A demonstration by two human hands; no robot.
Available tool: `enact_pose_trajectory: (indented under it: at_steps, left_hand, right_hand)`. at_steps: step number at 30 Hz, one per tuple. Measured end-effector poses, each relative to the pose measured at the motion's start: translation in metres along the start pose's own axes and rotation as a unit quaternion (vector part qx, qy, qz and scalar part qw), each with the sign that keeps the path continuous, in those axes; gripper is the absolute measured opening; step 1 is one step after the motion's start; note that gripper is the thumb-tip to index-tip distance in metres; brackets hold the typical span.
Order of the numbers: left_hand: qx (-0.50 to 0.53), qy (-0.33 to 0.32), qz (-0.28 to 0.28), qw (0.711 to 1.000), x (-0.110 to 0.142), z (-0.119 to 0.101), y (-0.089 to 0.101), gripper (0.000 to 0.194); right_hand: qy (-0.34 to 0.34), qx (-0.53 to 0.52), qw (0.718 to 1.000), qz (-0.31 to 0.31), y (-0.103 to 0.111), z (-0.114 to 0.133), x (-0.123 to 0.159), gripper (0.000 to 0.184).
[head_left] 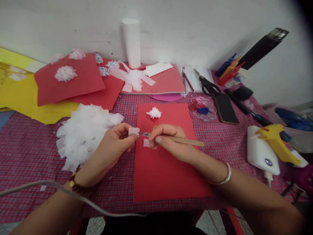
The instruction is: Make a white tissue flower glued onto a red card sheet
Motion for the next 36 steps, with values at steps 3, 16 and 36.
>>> enact_pose_trajectory:
  at_steps: [3,16,36]
  left_hand:
    - [-0.004,-0.003,0.009,1.0,0.0,0.002,-0.001,0.017]
    - [-0.088,-0.052,0.035,0.994,0.005,-0.011,-0.002,0.012]
    - [-0.158,-0.307,-0.013,0.938,0.028,-0.041,-0.005,0.013]
  right_hand:
    - [-0.014,0.013,1.0,0.014,-0.003,-0.005,0.001,0.012]
    - [-0.073,0.009,0.997,0.015,-0.002,-0.015,-0.002,0.011]
    - [-0.04,-0.186,0.98,-0.059,-0.007,-0.008,-0.003,0.016]
Point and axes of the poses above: each hand's wrist, its own x-axis away from the middle knuckle, its own y-axis out of the back of the hand, z = x × y, the point moved 6 cm from there along -x, towards the middle knuckle, and after that the axes turned 5 degrees about x, right-handed, at the moved point
